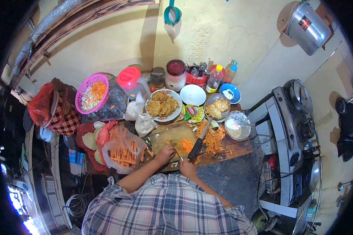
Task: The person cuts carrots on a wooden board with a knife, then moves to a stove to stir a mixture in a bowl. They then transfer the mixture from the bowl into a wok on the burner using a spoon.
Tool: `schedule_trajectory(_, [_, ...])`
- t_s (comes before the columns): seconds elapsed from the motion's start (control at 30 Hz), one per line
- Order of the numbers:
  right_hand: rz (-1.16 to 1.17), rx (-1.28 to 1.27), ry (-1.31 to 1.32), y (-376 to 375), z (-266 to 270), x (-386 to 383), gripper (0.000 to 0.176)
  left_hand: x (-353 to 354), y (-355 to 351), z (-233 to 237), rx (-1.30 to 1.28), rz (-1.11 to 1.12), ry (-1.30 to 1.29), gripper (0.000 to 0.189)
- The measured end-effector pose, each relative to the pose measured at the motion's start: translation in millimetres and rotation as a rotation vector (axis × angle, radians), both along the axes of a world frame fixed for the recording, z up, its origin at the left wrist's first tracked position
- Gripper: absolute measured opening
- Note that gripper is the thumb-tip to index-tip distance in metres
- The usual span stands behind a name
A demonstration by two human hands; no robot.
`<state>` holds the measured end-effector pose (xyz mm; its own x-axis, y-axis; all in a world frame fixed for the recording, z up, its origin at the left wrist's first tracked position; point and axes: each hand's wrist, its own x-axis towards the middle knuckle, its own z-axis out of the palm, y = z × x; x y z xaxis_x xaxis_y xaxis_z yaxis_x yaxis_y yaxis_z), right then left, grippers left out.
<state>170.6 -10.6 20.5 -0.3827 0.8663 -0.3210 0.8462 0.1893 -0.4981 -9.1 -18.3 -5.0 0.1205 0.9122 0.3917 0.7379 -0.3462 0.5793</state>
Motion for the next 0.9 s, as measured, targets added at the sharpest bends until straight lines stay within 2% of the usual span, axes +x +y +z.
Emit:
schedule_trajectory(0.3, [0.044, 0.116, 0.045, 0, 5, -2, 0.033, -1, -2, 3, 0.005, -0.005, -0.013, 0.007])
schedule_trajectory(0.37, [-0.008, 0.007, 0.024, -1, 7, 1, 0.031, -1, -1, -4, -0.035, -0.014, 0.016, 0.007])
schedule_trajectory(0.5, [0.017, 0.074, 0.055, 0, -4, 3, 0.034, -1, -1, 0, -0.023, -0.009, 0.000, 0.007])
schedule_trajectory(0.9, [0.019, 0.014, 0.012, 1, -5, -4, 0.031, 1, -1, 4, -0.014, 0.006, 0.021, 0.007])
